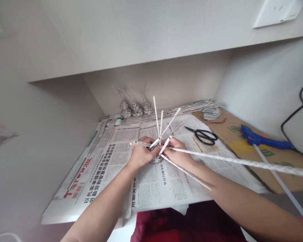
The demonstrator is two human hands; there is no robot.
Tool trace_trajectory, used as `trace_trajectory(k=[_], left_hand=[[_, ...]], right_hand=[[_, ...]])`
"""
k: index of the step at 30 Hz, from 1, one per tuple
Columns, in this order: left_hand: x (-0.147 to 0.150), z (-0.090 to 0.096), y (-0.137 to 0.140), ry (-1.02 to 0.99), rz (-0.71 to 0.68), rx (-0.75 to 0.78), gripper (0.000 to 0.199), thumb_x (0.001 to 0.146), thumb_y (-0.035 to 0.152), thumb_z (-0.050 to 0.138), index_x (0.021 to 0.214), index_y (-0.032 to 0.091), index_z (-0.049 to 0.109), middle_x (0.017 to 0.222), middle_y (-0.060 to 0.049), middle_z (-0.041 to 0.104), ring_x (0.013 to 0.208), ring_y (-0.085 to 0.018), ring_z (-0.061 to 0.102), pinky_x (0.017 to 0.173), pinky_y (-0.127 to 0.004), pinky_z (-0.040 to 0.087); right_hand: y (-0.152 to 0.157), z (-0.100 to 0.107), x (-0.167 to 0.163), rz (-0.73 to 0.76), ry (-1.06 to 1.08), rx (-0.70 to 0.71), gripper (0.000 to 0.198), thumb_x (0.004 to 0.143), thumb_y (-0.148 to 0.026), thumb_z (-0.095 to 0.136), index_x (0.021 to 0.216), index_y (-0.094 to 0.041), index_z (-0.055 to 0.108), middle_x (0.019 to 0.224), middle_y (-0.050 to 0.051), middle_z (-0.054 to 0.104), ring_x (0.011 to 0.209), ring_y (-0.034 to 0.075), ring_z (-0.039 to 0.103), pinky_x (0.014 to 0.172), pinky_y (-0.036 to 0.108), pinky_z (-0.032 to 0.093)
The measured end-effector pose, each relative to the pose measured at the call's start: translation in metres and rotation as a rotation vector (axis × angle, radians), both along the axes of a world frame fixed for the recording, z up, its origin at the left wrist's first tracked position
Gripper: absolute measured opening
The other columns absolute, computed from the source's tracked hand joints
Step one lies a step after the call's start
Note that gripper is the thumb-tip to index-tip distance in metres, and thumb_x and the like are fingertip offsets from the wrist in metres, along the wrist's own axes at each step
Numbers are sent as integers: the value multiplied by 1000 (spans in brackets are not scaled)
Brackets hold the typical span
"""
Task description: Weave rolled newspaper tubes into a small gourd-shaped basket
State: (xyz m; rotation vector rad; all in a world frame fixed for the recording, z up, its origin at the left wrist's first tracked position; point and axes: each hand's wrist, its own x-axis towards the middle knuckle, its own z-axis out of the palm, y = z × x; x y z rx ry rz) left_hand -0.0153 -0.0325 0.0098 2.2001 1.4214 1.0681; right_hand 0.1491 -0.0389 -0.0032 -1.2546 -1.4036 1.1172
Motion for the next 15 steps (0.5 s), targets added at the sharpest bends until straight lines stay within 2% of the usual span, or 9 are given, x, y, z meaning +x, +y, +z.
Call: trace_trajectory(k=[4,9,13,15], left_hand=[[-6,4,4,-14,-85,-38,19,80,35,62,78,18,71,80,-6,70,80,-19,63,75,-30,49],[-22,23,6,-27,-322,-201,22,78,34,65,96,22,72,99,-7,71,94,-21,65,85,-31,50],[-32,40,5,-16,-464,-289,20,78,29,65,96,24,73,105,-8,71,97,-21,66,87,-31,52],[-35,43,5,-9,-482,-295,22,77,26,65,98,25,73,105,-7,71,98,-20,66,87,-31,52]], right_hand=[[1,-5,-1,28,30,-11,11,75,-23,61,85,-21,64,74,1,70,60,14,64,52,24,51],[-4,3,-2,3,6,-26,6,73,-20,61,78,-20,64,71,0,68,57,13,62,51,23,49],[-3,2,0,32,-41,24,8,76,-23,59,80,-19,65,72,1,68,58,13,61,52,24,48],[-2,-3,2,58,-60,60,11,78,-25,57,82,-20,65,74,1,69,60,14,62,54,25,48]])
